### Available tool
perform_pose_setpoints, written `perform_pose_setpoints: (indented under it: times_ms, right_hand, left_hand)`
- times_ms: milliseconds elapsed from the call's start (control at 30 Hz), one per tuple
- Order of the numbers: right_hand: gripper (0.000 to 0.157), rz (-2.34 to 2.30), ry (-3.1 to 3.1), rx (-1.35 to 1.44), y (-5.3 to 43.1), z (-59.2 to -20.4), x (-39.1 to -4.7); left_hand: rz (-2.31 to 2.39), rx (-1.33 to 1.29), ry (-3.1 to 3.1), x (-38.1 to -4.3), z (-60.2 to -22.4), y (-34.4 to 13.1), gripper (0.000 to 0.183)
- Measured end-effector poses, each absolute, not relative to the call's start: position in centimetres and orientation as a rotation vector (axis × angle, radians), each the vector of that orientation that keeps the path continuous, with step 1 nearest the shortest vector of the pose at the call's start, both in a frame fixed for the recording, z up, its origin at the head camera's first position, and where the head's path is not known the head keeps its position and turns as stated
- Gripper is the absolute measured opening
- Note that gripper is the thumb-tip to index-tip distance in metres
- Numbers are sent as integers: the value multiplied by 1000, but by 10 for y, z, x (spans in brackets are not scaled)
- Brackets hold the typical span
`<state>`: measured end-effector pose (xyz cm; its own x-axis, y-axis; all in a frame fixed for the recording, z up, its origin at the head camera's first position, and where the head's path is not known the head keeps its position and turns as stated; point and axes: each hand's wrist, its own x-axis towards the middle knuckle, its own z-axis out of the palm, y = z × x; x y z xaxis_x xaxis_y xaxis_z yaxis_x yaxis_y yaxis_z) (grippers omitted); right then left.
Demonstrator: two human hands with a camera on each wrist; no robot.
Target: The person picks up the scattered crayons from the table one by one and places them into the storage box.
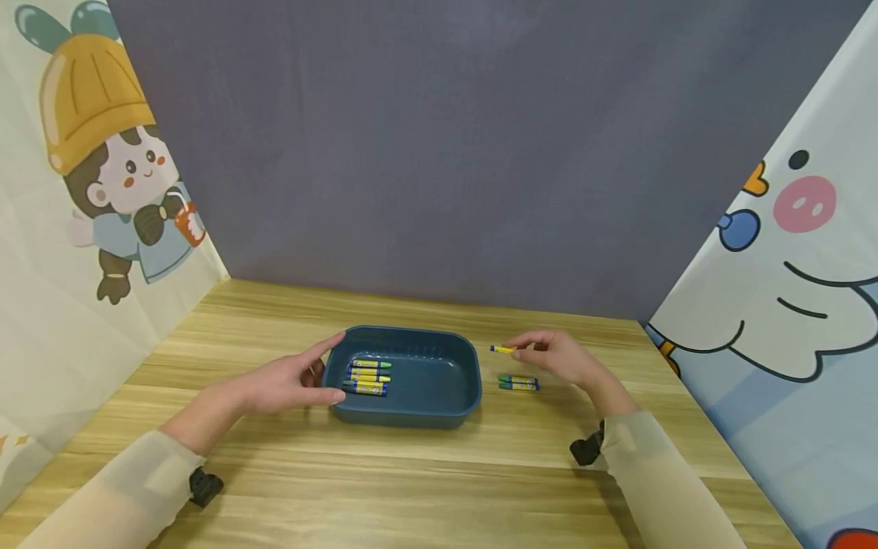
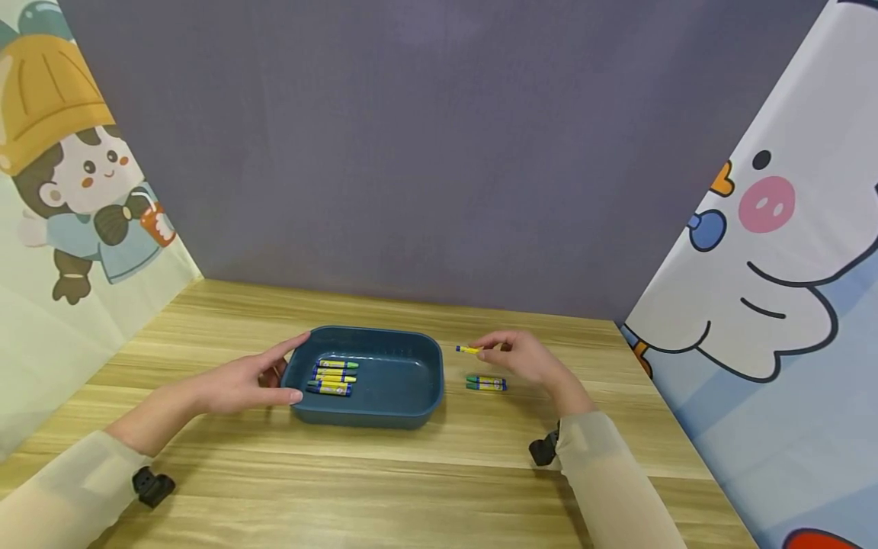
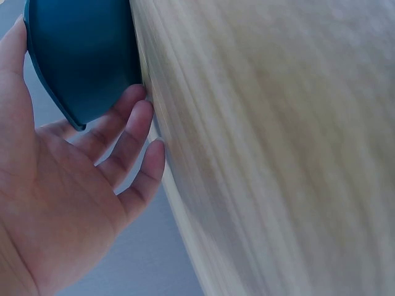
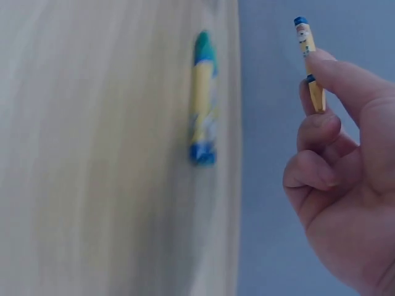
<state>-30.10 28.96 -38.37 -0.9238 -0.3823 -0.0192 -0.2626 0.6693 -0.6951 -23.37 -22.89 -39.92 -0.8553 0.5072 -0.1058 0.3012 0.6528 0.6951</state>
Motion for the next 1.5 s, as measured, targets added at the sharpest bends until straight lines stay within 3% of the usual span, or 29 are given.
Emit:
perform_pose_setpoints:
  times_ms: [533, 1033, 1500]
  right_hand:
    - [23, -1185, 2614, -852, 193, -351, -285]
    - [21, -960, 2543, -1068, 98, -370, -270]
    - [20, -885, 2536, -1103, 61, -395, -272]
  left_hand:
    - [1009, 634, 2578, -234, -399, -230, 109]
    - [1007, 632, 2581, -235, -401, -230, 108]
    - [1004, 653, 2576, -234, -398, -230, 106]
